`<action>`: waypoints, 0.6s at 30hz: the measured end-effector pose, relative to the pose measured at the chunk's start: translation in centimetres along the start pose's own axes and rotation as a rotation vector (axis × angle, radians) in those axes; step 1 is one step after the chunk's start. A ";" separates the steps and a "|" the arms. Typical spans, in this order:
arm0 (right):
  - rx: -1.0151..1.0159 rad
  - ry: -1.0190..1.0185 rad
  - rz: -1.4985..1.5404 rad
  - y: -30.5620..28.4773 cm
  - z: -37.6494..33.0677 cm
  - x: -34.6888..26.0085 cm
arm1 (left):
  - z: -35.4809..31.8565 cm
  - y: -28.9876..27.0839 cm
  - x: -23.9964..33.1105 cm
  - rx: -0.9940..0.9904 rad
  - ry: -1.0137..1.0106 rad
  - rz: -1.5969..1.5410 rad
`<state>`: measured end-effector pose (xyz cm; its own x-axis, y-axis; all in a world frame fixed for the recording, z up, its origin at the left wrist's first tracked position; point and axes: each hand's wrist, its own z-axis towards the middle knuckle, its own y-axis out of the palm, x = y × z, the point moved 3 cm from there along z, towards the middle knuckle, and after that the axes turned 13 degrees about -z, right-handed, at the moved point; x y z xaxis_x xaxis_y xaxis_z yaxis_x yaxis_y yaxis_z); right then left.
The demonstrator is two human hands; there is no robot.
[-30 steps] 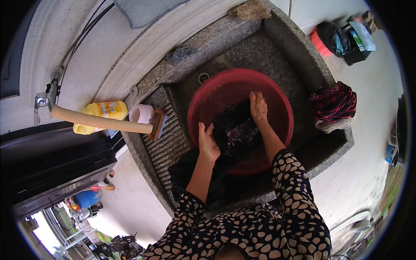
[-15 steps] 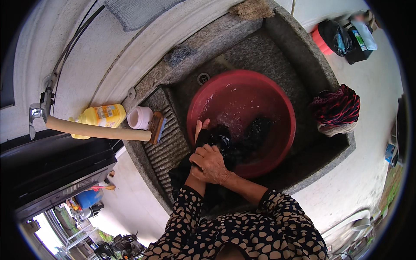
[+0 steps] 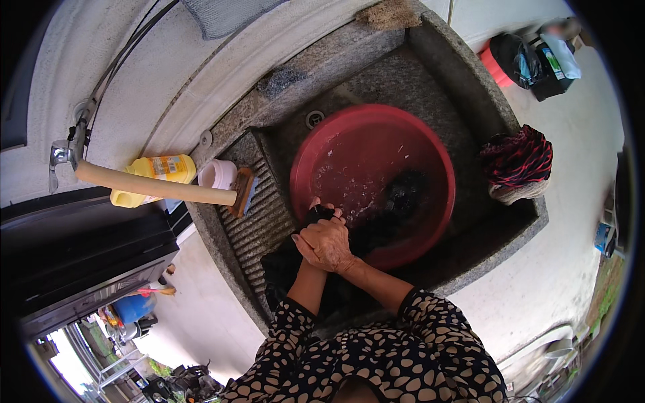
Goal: The person washes clothes by hand at an outdoor stone washbasin. They scrub a red and black patterned cloth and a black garment using a brush and soap, repeatedly dipping them into a red basin of water and wringing them out.
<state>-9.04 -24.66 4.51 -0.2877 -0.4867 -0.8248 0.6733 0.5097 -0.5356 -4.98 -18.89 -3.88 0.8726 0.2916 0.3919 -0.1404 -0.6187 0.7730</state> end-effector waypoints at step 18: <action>-0.282 0.126 -0.830 -0.9 1.2 18.5 | 5.2 -2.1 -2.5 0.177 0.072 1.963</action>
<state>-14.13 -34.98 -10.10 -0.6929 -0.7041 -0.1555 0.0260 0.1912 -0.9812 -4.44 -22.13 -9.07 -0.4175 -0.7467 0.5178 -0.6787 -0.1226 -0.7241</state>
